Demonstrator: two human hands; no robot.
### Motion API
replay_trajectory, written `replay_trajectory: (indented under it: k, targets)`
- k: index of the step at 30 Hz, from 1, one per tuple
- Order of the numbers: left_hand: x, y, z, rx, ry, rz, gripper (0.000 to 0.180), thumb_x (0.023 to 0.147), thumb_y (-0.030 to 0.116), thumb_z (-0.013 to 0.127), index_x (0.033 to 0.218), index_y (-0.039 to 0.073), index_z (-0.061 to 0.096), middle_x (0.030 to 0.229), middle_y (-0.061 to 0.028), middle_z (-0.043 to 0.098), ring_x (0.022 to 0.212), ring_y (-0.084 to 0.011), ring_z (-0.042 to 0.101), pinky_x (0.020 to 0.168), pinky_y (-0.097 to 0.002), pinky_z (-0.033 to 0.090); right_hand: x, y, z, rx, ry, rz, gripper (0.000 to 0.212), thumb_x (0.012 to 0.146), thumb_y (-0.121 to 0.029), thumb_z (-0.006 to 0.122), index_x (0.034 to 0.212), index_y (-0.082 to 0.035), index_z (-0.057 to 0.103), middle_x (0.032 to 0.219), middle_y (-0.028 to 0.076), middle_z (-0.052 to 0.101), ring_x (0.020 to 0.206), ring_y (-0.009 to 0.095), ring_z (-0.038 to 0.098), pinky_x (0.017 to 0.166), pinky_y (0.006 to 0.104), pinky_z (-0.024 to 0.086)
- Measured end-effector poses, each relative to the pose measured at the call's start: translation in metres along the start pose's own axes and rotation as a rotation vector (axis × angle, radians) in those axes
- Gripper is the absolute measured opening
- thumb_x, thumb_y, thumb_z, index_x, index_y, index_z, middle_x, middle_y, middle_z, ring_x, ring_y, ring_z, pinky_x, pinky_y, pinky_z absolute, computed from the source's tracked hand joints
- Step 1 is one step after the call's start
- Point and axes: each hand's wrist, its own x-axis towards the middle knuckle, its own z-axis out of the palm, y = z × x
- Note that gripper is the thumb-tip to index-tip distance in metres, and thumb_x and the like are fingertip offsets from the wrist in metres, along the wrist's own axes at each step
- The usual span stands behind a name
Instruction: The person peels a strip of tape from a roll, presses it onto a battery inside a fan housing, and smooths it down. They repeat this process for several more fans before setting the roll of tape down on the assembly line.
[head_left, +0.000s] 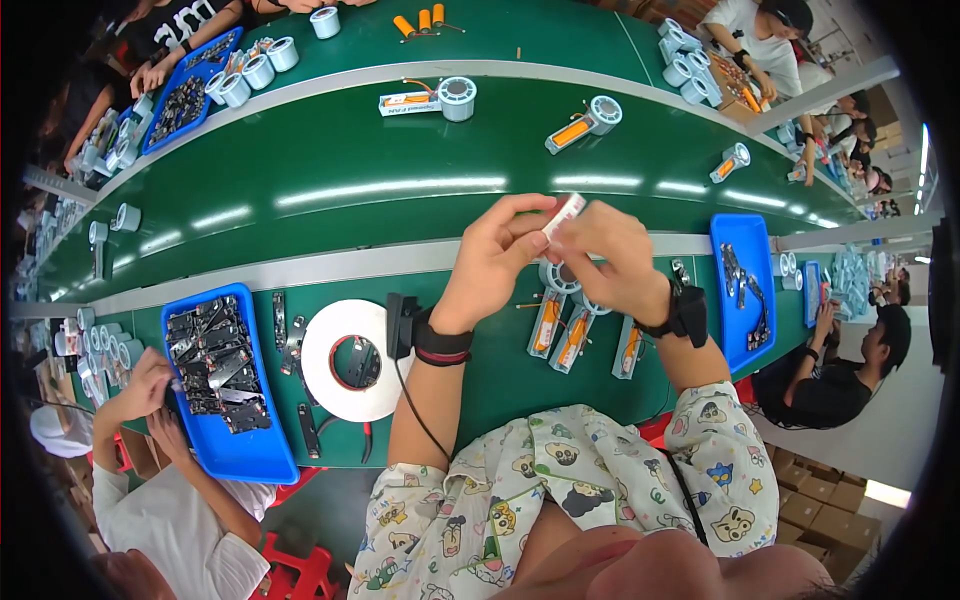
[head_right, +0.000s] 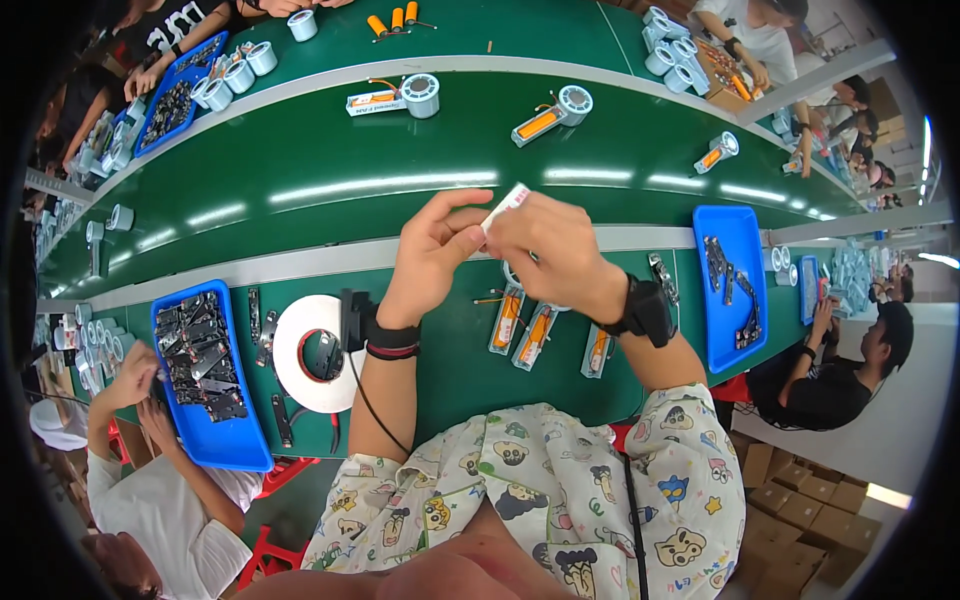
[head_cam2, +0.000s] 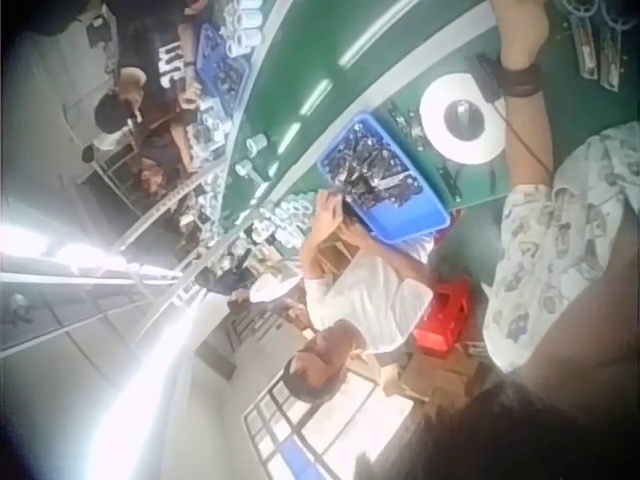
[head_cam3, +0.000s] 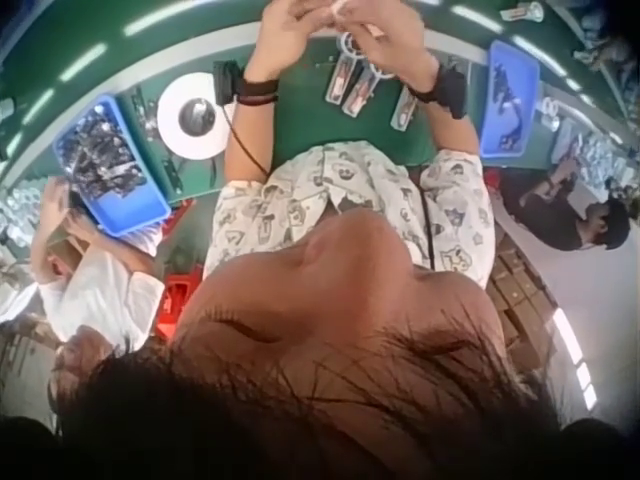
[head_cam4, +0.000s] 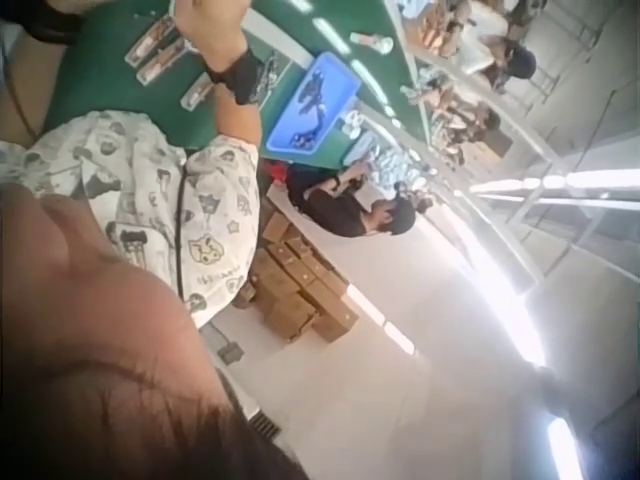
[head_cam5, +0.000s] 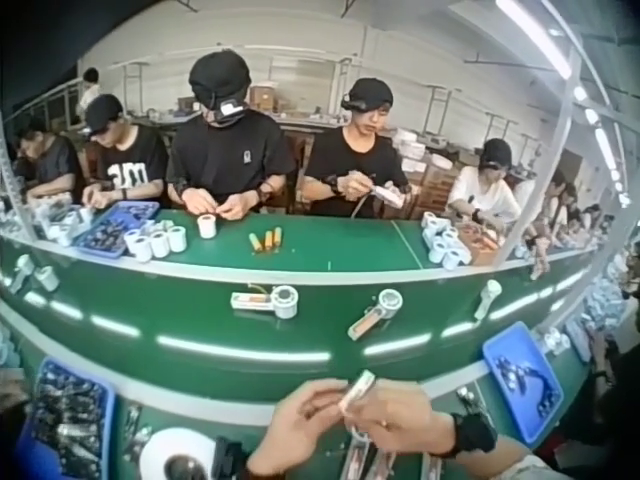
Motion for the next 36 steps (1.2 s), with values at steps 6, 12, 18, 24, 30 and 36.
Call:
replay_trajectory:
  k: [6,12,18,24,30,36]
  targets:
    - [0.014,-0.031,-0.01,-0.078,0.473,0.24,0.037,0.101,0.002,0.052,0.137,-0.002,0.044,0.119,-0.0182,0.068,0.093,-0.0185,0.068,0.083,-0.0309,0.053,0.021,0.009,0.003,0.69,0.474,0.656,0.035,0.082,0.003,0.075,0.111,-0.003,0.056,0.094,0.008,0.07,0.074,0.013,0.064,0.06,0.0248,0.047]
    - [0.021,-0.058,-0.002,0.353,0.546,0.397,0.036,0.102,0.007,0.053,0.136,-0.001,0.045,0.121,-0.0181,0.067,0.091,-0.0191,0.069,0.082,-0.0315,0.055,0.012,0.165,0.028,0.332,0.216,0.906,0.029,0.084,-0.005,0.074,0.109,0.001,0.06,0.087,0.007,0.071,0.074,0.01,0.064,0.06,0.024,0.048]
    - [0.018,-0.058,-0.007,0.452,0.554,0.401,0.037,0.101,0.007,0.054,0.137,-0.001,0.045,0.12,-0.0178,0.068,0.09,-0.0186,0.07,0.08,-0.0309,0.054,0.016,0.184,0.056,0.169,0.064,0.948,0.03,0.082,-0.014,0.076,0.104,0.0,0.063,0.083,0.012,0.073,0.075,0.019,0.069,0.069,0.0298,0.053]
    - [0.016,-0.051,-0.018,0.498,0.583,0.409,0.039,0.101,0.009,0.055,0.137,0.0,0.044,0.115,-0.0168,0.069,0.086,-0.018,0.069,0.076,-0.03,0.055,0.045,0.165,0.063,-0.315,-0.183,0.825,0.027,0.079,-0.016,0.076,0.099,-0.003,0.064,0.088,0.017,0.071,0.081,0.031,0.069,0.074,0.04,0.054]
    - [0.018,-0.046,-0.012,0.335,0.57,0.375,0.039,0.101,0.009,0.057,0.137,0.0,0.044,0.11,-0.0146,0.07,0.08,-0.014,0.067,0.072,-0.027,0.054,0.048,0.193,0.053,-0.351,-0.177,0.797,0.023,0.079,-0.01,0.072,0.098,-0.002,0.065,0.103,0.018,0.067,0.083,0.034,0.068,0.074,0.0416,0.054]
    - [0.011,-0.046,-0.02,0.327,0.56,0.334,0.032,0.101,0.011,0.058,0.13,0.0,0.05,0.106,-0.0134,0.07,0.078,-0.0129,0.065,0.072,-0.0275,0.054,0.036,0.092,0.039,0.147,0.082,0.554,0.027,0.082,0.001,0.069,0.108,-0.004,0.068,0.116,0.01,0.062,0.082,0.014,0.065,0.064,0.0264,0.05]
